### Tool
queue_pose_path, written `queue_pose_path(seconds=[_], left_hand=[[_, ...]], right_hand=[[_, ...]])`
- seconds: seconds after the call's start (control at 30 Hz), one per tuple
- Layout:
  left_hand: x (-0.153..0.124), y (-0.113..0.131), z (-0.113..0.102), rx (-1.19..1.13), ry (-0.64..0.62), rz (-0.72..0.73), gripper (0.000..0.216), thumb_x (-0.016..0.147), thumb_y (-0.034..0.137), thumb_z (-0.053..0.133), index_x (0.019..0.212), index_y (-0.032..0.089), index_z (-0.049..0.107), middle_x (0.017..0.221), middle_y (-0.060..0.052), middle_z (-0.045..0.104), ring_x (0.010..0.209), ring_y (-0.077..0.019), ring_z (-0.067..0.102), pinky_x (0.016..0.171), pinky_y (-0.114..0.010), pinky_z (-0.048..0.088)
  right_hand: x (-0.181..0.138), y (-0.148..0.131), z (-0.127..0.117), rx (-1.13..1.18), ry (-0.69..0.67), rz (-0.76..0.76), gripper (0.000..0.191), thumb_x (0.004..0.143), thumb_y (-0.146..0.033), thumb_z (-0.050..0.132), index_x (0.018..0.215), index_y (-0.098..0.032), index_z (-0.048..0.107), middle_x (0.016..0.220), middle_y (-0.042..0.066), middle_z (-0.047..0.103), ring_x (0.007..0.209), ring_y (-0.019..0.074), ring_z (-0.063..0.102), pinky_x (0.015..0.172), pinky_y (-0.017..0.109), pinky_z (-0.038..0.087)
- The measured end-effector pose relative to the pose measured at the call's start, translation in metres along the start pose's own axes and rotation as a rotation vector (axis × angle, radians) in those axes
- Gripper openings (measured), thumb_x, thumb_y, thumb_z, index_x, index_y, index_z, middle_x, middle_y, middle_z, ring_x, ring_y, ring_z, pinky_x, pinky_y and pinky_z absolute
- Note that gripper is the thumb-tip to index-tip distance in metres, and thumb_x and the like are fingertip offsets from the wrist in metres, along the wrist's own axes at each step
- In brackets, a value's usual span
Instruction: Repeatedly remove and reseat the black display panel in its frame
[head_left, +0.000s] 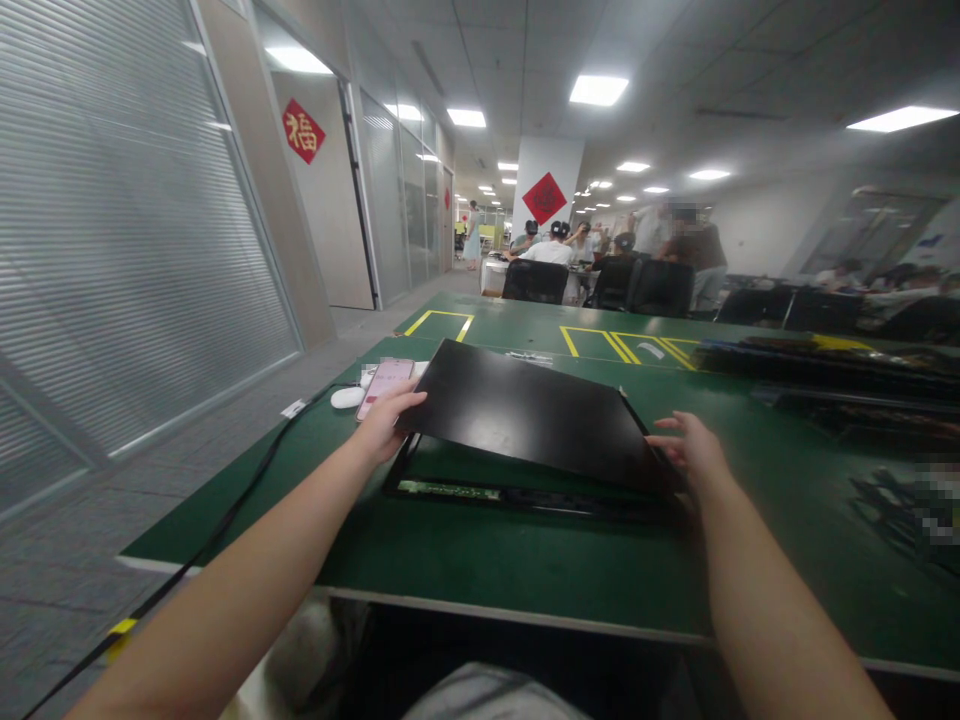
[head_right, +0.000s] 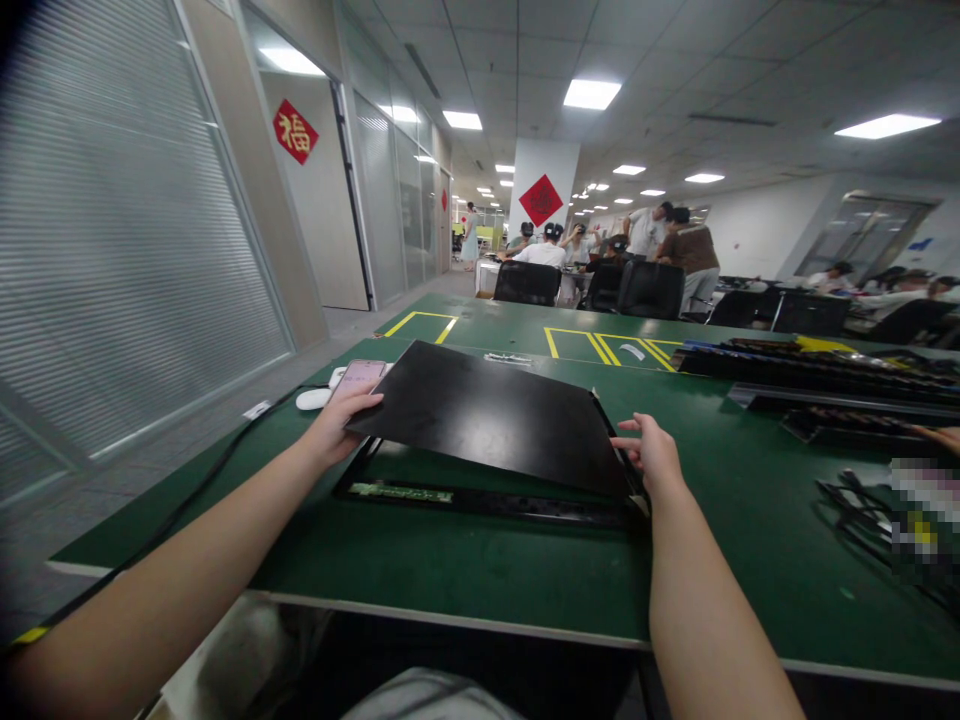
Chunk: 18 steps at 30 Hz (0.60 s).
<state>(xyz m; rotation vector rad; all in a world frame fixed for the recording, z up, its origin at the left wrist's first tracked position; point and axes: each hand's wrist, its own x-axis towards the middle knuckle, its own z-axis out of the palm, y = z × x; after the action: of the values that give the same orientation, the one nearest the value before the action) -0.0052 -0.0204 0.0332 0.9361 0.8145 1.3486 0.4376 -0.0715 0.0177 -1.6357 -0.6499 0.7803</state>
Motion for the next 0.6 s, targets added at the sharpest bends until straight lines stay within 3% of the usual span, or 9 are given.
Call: queue_pose_path(seconds=[0.23,0.4,0.6], left_hand=[[0.0022,-0.0057,0.0003,0.013,-0.028,-0.035,0.036,0.059,0.012,0.077,0.095,0.014,0.079,0.088,-0.007,0.080,0.076,-0.0206,0.073,0.064,-0.024,0.054],[0.0017,-0.0064,0.0000,0.014,-0.011,-0.068,0.041,0.062,0.012,0.075,0.102,0.015,0.078,0.086,-0.007,0.079,0.070,-0.0192,0.072,0.056,-0.023,0.051],[0.0031,-0.0080,-0.0017,0.016,-0.028,-0.075,0.045,0.062,0.012,0.075,0.107,0.013,0.077,0.088,-0.009,0.079,0.073,-0.0211,0.072,0.058,-0.024,0.051]], right_hand=[[-0.0017,-0.0024,-0.0017,-0.061,0.031,-0.016,0.025,0.084,-0.039,0.050,0.083,-0.017,0.062,0.059,0.009,0.069,0.038,0.0092,0.036,0.036,0.020,0.025],[-0.0018,-0.0013,-0.0026,-0.141,0.057,-0.048,0.027,0.083,-0.041,0.052,0.083,-0.017,0.065,0.063,0.011,0.071,0.039,0.0109,0.038,0.038,0.023,0.028],[0.0012,0.0036,-0.0015,-0.175,0.058,-0.109,0.027,0.081,-0.042,0.054,0.082,-0.017,0.066,0.061,0.011,0.070,0.044,0.0160,0.049,0.043,0.028,0.034]])
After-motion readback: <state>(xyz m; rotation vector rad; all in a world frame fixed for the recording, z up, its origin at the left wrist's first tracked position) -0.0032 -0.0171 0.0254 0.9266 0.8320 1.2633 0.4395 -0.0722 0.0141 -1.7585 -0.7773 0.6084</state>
